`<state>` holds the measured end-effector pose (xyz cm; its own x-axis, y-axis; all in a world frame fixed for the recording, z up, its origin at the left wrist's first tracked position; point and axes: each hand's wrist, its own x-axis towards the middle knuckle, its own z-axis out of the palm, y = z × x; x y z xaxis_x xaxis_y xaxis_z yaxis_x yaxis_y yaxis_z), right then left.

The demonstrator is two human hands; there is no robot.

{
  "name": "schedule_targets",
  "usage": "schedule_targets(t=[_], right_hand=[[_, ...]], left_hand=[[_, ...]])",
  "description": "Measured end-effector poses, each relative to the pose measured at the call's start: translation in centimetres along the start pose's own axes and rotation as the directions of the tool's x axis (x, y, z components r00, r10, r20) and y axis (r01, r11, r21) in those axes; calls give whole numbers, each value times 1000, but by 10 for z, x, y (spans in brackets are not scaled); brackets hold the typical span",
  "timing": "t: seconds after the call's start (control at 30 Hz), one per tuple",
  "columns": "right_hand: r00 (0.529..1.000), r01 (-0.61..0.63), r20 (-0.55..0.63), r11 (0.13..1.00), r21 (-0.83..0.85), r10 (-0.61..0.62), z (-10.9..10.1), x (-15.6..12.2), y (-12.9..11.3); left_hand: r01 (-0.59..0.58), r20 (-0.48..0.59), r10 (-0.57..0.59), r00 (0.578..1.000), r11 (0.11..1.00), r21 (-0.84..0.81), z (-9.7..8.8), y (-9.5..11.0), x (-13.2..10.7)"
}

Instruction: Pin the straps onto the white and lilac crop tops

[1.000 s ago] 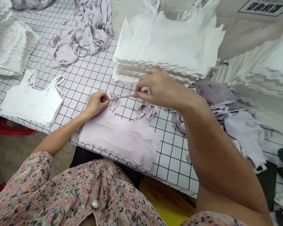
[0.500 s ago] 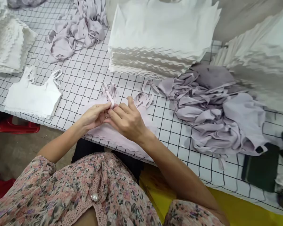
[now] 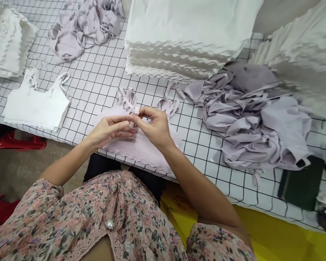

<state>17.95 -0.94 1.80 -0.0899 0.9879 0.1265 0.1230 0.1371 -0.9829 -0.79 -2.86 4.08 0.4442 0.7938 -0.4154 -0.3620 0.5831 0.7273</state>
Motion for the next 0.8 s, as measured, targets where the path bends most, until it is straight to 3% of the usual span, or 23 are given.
schedule_targets(t=[0.2, 0.4, 0.6, 0.8], right_hand=[[996, 18, -83, 999, 43, -15, 3, -2, -7], [992, 57, -115, 995, 80, -47, 8, -3, -8], [995, -6, -94, 984, 176, 23, 11, 1, -9], [996, 1, -91, 983, 184, 16, 11, 1, -3]], left_hand=[[-128, -187, 144, 972, 987, 95, -7, -12, -3], [-47, -185, 56, 981, 998, 52, -1, -20, -5], [-72, -193, 64, 979, 997, -37, 0, -24, 0], [-94, -190, 96, 977, 995, 20, 1, -25, -1]])
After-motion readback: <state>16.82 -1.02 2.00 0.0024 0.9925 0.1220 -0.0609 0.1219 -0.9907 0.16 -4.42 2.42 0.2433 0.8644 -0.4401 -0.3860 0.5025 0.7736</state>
